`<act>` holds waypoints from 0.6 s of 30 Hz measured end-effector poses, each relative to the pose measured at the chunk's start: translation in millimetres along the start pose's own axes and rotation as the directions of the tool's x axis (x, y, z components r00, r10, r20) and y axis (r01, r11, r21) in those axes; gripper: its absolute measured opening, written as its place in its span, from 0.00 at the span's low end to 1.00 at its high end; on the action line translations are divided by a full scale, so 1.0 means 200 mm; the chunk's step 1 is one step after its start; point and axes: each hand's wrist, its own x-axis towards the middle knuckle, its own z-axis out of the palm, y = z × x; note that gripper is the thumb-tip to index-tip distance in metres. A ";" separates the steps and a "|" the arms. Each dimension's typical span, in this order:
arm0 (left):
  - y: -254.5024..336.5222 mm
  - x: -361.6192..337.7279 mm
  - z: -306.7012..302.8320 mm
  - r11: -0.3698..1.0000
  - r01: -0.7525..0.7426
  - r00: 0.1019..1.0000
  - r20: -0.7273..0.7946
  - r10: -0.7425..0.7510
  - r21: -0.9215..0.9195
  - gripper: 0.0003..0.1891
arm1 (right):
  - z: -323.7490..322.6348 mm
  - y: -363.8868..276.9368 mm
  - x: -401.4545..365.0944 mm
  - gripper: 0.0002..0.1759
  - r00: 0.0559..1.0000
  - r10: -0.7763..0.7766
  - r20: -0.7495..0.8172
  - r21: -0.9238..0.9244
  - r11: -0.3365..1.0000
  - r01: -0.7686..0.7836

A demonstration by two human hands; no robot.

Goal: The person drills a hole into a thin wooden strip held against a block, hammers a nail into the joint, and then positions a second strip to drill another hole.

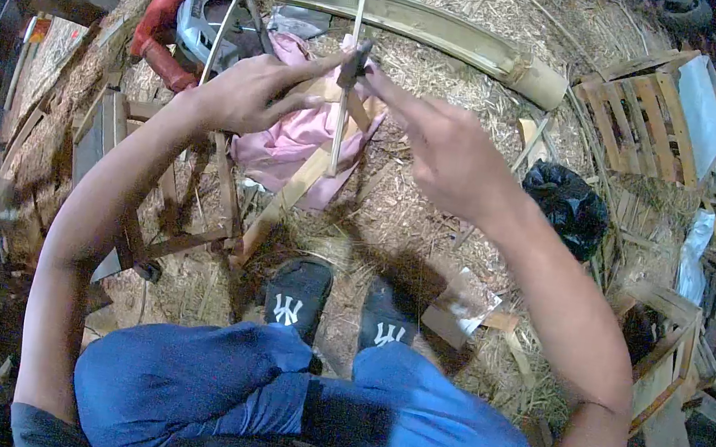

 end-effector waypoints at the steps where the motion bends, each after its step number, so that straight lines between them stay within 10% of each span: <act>1: -0.02 0.00 0.02 0.999 -0.022 0.999 -0.037 0.023 0.025 0.35 | -0.03 0.00 0.01 0.37 0.996 -0.060 -0.069 -0.039 0.998 0.057; 5: 0.01 0.00 0.00 1.000 0.026 1.000 -0.014 -0.026 0.006 0.35 | -0.07 -0.06 0.04 0.33 0.876 -0.068 -0.478 0.123 0.982 0.143; 8: 0.04 0.00 -0.04 0.998 0.057 0.998 0.017 -0.056 -0.019 0.35 | 0.05 0.05 -0.04 0.40 0.992 -0.101 -0.072 -0.002 0.995 0.101; 16: 0.00 0.00 0.00 1.000 0.002 1.000 -0.024 -0.003 -0.030 0.36 | -0.01 0.03 0.01 0.38 0.866 -0.255 -0.430 -0.096 0.967 0.237; 17: 0.00 0.00 0.00 0.999 -0.028 0.999 -0.032 0.027 -0.017 0.36 | 0.04 0.06 -0.03 0.39 0.994 -0.055 -0.099 -0.038 0.998 0.052; 18: 0.02 0.00 0.00 0.998 -0.057 0.998 -0.039 0.057 -0.001 0.36 | 0.02 0.05 -0.02 0.39 0.993 -0.058 -0.105 -0.042 0.998 0.054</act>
